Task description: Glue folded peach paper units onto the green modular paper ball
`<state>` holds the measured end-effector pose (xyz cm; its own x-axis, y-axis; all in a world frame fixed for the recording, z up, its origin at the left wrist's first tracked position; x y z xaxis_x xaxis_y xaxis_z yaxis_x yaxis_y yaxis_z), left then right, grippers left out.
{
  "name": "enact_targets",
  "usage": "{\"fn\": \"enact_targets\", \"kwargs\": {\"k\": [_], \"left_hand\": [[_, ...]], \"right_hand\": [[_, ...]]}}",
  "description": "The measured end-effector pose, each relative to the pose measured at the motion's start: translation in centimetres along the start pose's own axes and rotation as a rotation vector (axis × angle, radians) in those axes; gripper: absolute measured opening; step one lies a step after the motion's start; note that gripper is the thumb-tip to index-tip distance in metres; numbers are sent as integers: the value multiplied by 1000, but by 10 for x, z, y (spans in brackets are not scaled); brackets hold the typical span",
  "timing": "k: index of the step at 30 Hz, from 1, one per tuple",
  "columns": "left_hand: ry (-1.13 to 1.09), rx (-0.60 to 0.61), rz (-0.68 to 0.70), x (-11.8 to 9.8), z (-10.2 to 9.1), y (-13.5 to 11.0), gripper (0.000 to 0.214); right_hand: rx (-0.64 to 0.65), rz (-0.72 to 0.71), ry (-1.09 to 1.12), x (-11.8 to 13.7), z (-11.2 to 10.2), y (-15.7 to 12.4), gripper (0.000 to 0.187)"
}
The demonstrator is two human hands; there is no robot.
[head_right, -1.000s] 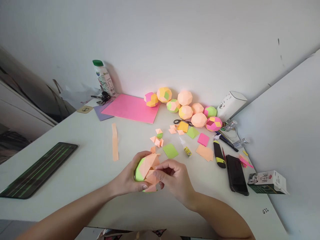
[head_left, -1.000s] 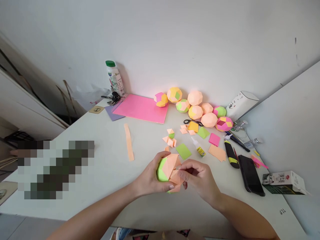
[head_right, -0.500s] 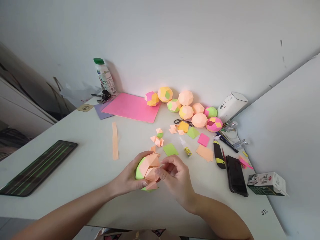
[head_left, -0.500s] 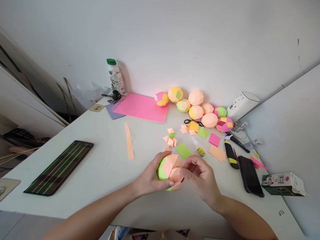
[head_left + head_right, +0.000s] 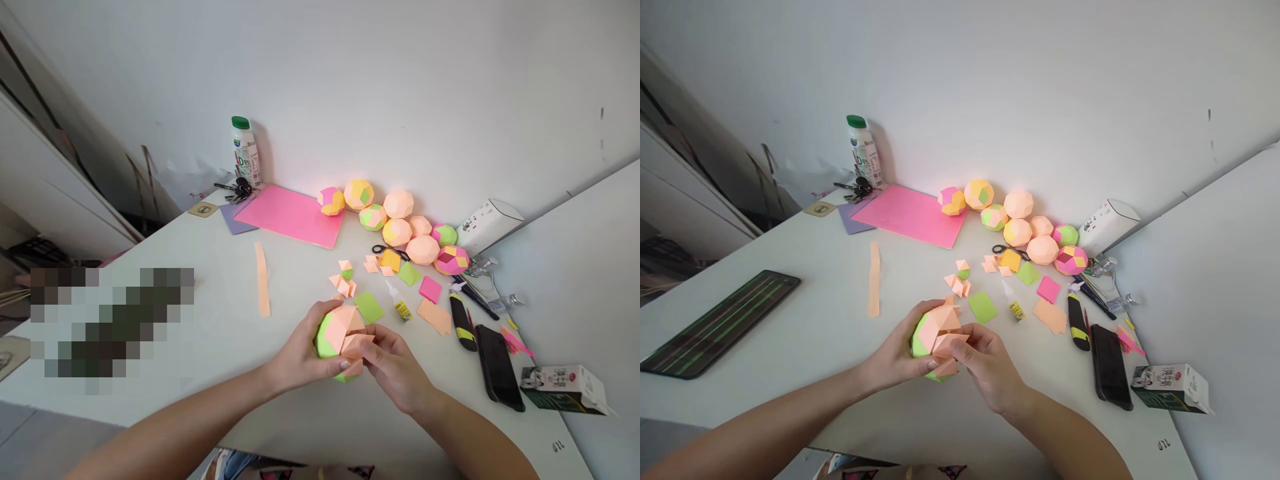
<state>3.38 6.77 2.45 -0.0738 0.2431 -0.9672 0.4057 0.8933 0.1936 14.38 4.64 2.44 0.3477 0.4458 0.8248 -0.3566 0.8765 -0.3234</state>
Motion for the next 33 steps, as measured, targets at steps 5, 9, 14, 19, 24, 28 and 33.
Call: {"fn": "enact_targets", "kwargs": {"k": [5, 9, 14, 19, 24, 28, 33], "left_hand": [[110, 5, 19, -2, 1, 1, 72], [193, -1, 4, 0, 1, 1, 76], [268, -13, -13, 4, 2, 0, 78], [307, -23, -36, 3, 0, 0, 71], [312, -15, -40, 1, -1, -1, 69], [334, -17, -28, 0, 0, -1, 73], [349, -13, -50, 3, 0, -1, 75]], "right_hand": [[-14, -47, -35, -2, 0, 1, 19], [-78, -139, -79, 3, -4, 0, 14], [-121, -266, -172, 14, -2, -3, 12], [-156, -306, -227, 16, -6, -4, 11], [-145, -284, -274, 15, -4, -4, 11], [-137, -321, -353, 23, 0, -5, 13], [-181, -354, -466, 29, -1, -7, 14]]}}
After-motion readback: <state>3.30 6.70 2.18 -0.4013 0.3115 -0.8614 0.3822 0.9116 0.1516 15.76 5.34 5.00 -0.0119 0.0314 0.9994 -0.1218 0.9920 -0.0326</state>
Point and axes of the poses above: each hand's wrist, its own y-axis towards the middle knuckle, its own z-axis out of the palm, x = y × z, the point moved 9 cm from there along y, towards the middle knuckle, and after that the axes turned 6 degrees about y, right-handed, at the moved point
